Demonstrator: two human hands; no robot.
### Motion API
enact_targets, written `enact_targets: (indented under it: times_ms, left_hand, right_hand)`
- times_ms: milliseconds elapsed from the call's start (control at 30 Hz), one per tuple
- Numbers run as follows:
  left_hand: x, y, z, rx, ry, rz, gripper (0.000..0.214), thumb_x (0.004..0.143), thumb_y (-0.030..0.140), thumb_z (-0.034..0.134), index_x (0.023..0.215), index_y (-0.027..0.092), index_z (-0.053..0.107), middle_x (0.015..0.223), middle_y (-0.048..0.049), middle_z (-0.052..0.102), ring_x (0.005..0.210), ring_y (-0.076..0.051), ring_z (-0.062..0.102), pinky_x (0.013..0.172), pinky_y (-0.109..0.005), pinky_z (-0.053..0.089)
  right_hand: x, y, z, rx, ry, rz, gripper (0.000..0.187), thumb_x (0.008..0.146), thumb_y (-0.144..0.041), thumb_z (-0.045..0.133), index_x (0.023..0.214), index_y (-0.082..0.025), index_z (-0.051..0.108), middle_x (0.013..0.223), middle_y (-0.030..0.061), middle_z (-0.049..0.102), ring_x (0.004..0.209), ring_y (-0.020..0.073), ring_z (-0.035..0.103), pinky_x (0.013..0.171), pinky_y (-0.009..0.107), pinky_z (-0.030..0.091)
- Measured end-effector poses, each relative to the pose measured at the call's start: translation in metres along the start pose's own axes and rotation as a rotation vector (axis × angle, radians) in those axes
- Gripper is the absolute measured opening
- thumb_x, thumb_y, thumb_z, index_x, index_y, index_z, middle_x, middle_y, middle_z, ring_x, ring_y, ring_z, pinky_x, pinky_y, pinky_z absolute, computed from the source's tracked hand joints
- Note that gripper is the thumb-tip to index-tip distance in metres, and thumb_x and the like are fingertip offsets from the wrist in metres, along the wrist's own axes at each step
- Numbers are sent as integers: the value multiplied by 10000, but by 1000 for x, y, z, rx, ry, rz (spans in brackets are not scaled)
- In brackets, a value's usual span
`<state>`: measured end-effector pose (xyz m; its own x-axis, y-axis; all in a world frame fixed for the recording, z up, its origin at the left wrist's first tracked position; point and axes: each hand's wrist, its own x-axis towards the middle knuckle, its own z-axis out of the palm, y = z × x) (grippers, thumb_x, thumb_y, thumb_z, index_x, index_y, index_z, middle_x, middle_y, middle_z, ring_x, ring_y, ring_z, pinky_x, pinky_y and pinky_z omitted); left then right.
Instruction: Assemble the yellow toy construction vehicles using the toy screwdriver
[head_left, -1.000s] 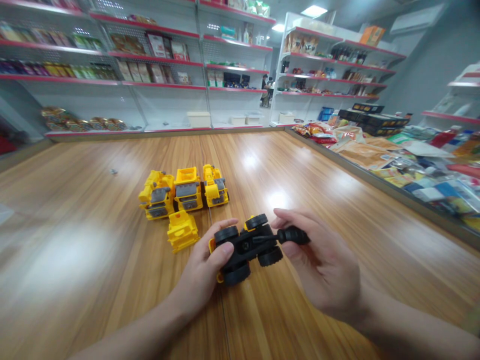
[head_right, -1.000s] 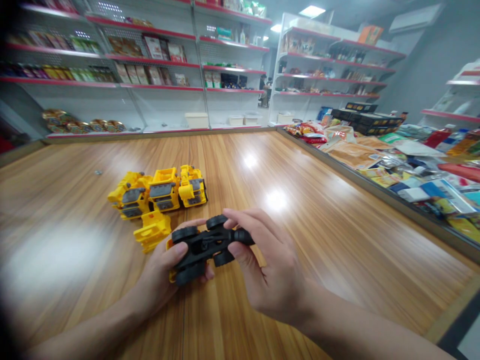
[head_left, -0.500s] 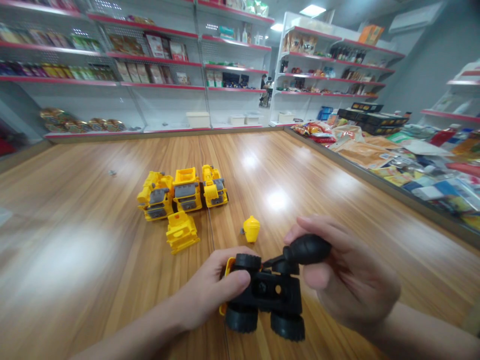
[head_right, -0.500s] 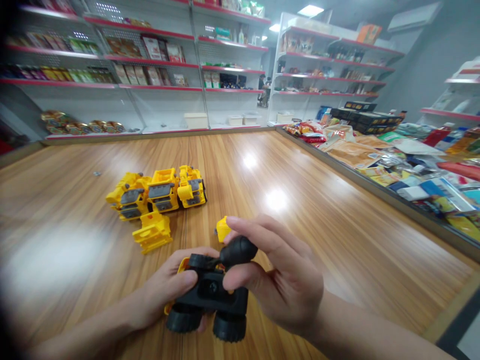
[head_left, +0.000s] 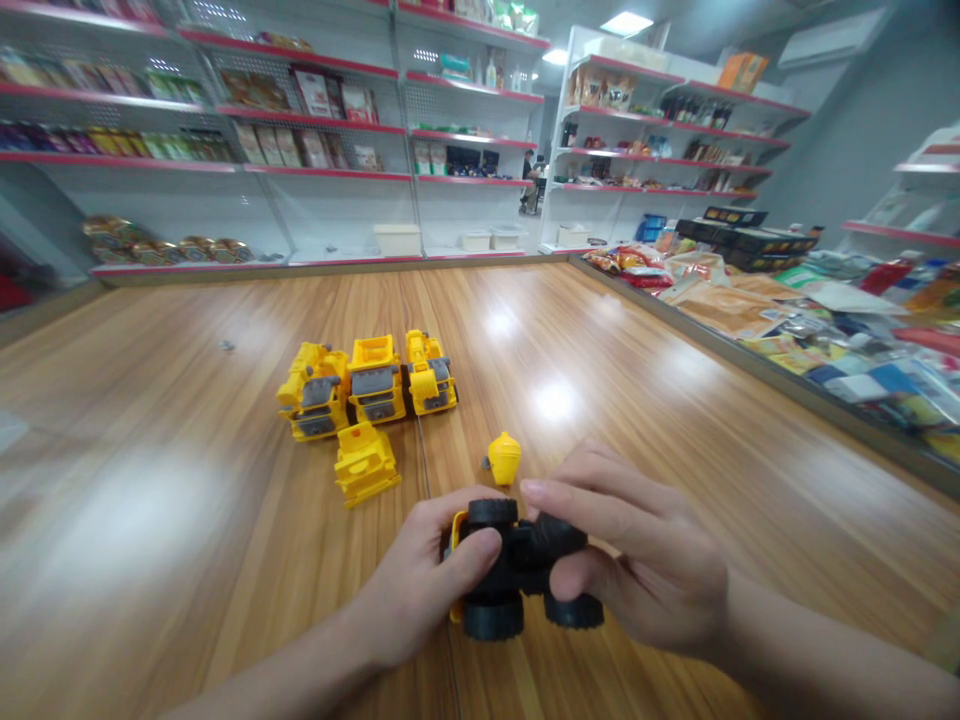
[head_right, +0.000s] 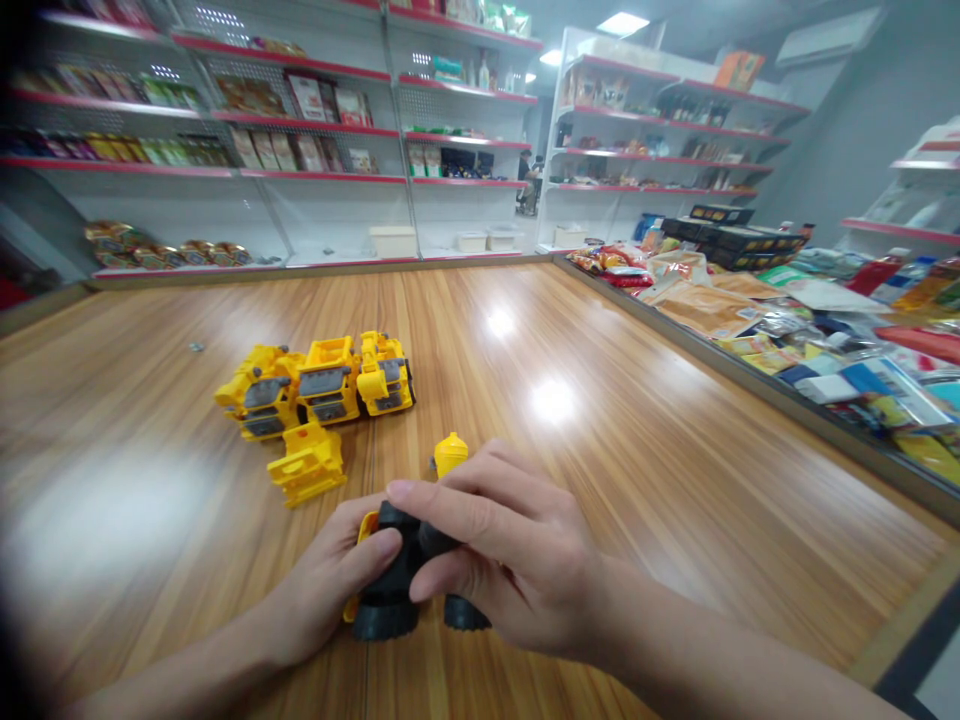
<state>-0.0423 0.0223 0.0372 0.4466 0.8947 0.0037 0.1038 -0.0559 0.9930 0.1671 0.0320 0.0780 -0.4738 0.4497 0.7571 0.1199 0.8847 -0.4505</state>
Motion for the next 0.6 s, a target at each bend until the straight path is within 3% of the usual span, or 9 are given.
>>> enact_targets:
  times_ms: [333, 600]
  left_hand:
    - [0, 3, -1, 33, -6, 16, 371, 913, 475, 518, 1026, 171, 698, 912, -41, 672, 897, -222, 588, 802, -293, 449]
    - [1, 1, 1, 26, -10, -8, 375, 916, 491, 502, 978, 162, 670, 923, -49, 648, 945, -239, 578, 824, -312, 438]
  right_hand:
    - [4, -1, -3, -4, -86, -18, 441, 959, -266, 571, 1390, -180, 521, 954, 96, 676, 825, 187, 612, 709, 358, 522]
    - [2, 0, -1, 74, -138, -44, 414, 974, -190, 528, 1377, -97, 505, 1042, 138, 695, 910, 192, 647, 774, 383, 510]
